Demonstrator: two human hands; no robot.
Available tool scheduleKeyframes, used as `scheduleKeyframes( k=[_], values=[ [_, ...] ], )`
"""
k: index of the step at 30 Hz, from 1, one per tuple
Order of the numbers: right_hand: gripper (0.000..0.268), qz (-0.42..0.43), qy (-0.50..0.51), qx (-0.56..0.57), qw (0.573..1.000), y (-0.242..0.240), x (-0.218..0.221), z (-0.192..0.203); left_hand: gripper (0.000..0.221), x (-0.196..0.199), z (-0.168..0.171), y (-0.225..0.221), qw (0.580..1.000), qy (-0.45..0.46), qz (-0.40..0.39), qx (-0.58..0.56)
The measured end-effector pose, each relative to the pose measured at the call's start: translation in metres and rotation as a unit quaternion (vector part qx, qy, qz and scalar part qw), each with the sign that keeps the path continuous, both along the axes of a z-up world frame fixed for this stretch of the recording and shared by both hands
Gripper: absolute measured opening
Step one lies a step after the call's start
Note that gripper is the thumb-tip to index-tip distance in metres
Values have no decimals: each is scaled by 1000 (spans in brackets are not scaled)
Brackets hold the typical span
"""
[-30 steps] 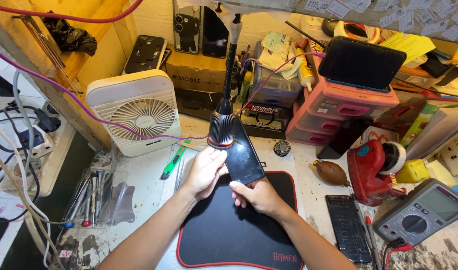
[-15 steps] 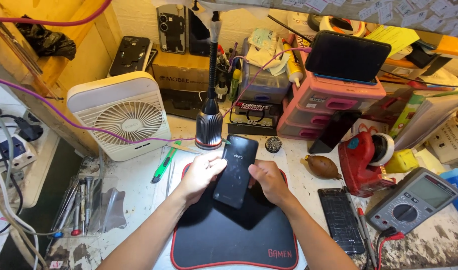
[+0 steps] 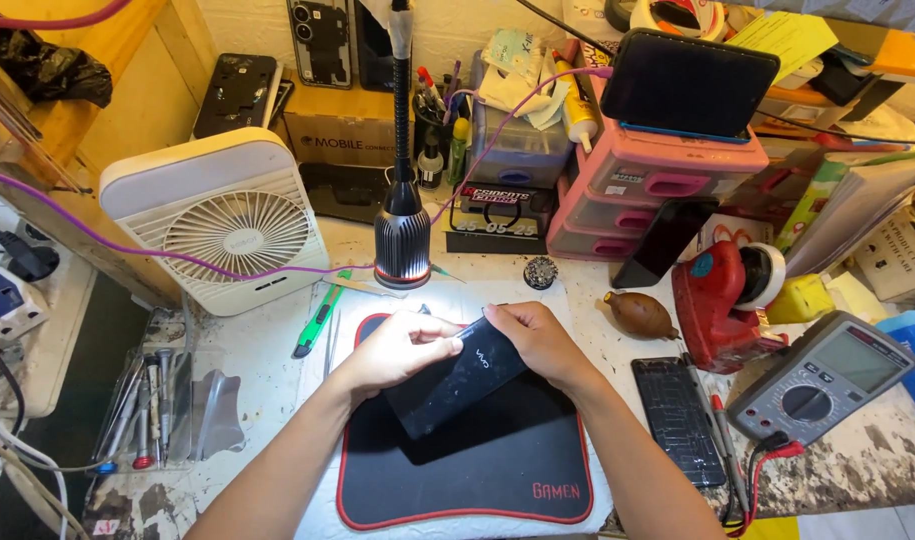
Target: A person is inspecting and repairing a smartphone at a dedicated workstation, using a desk lamp for visibility and a small tool for manipulation.
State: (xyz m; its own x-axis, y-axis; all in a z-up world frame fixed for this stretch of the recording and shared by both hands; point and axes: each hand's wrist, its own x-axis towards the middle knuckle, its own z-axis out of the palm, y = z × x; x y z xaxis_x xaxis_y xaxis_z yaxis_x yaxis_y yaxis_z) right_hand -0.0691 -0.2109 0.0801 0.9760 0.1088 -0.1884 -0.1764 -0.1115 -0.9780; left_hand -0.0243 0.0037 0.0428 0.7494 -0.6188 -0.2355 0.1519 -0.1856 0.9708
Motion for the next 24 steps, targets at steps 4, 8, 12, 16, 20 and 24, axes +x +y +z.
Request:
scheduleKeyframes(
  k=[4, 8, 12, 16, 20, 24],
  values=[
    [51, 6, -25, 3, 1000, 8, -4, 18, 19, 1, 10, 2, 1000, -15, -7, 9],
    [50, 17, -14, 17, 1000, 7, -2, 12, 21, 0, 21, 5, 999, -29, -9, 14],
    [50, 49, 48, -17, 997, 8, -4, 30, 13, 5, -6, 2, 999, -16, -41, -5],
    [42, 80, 43, -42, 995, 11, -1, 16, 27, 9, -33, -6, 998, -5, -56, 0],
    [47, 37, 57, -17, 998, 6, 2, 2, 29, 21, -44, 2, 997, -72, -2, -29],
    [48, 17, -24, -61, 998, -4, 5, -33, 31, 19, -28, 5, 992, -101, 37, -64]
  ],
)
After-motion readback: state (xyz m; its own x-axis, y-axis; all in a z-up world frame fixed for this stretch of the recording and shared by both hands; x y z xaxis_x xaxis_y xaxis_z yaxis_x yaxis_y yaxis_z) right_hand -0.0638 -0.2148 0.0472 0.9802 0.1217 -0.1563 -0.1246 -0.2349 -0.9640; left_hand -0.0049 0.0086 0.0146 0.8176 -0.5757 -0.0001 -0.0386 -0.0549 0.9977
